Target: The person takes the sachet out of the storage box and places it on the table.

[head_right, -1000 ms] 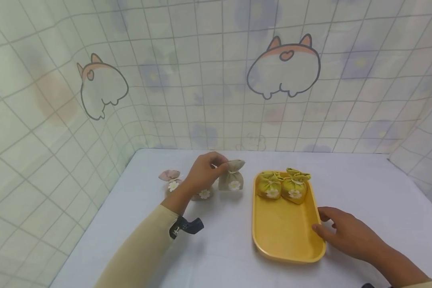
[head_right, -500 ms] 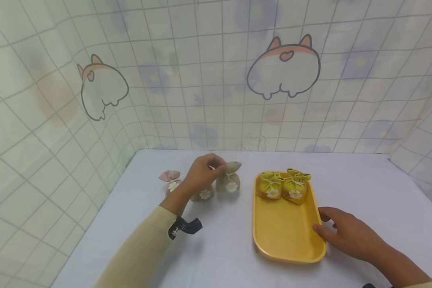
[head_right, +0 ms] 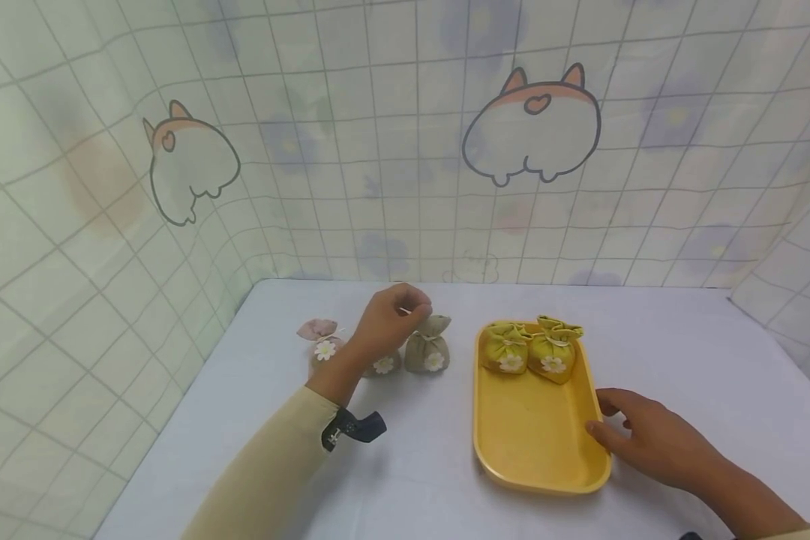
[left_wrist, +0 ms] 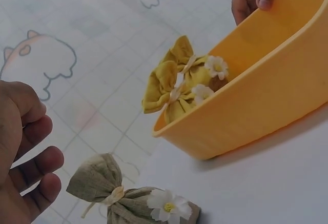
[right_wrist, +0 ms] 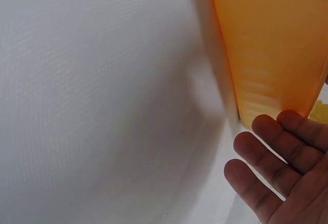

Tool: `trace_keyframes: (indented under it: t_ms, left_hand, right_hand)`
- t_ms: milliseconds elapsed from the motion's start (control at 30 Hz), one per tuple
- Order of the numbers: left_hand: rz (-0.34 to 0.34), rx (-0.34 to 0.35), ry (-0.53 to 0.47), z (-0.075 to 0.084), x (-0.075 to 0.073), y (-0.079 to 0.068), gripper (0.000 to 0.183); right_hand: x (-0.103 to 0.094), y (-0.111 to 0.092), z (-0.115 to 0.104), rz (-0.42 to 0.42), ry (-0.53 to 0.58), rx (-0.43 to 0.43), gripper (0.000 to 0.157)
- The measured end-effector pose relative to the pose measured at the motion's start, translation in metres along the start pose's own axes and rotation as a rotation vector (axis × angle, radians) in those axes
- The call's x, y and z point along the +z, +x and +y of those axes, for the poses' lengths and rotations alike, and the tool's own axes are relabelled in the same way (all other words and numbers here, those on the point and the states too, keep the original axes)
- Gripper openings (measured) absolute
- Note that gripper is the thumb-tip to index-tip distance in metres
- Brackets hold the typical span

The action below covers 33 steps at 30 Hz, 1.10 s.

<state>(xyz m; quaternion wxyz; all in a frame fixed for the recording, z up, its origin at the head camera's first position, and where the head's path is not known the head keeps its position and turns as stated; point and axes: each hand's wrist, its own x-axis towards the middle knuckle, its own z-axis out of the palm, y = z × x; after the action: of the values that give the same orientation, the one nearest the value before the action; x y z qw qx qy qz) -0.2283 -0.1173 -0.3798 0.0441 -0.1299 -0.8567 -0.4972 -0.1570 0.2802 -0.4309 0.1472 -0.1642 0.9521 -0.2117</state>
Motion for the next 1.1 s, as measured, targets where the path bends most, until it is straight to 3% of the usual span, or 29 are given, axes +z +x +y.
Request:
trace_keyframes:
  t_ms: [367,533,1100]
  left_hand:
    - [-0.037,-0.032,-0.022,0.006,0.011,0.000,0.006]
    - [-0.060,-0.005,-0.027,0.008,0.019,-0.001,0.007]
    - [-0.100,-0.003,0.014,0.005,0.046,-0.001,0.009]
  right_hand:
    - [0.001,0.001,0.000,-0.002,0.001,-0.001,0.068]
    - [0.001,0.001,-0.001,0.001,0.000,0.005,0.068]
    - [0.000,0.000,-0.001,-0.001,0.002,0.008,0.069]
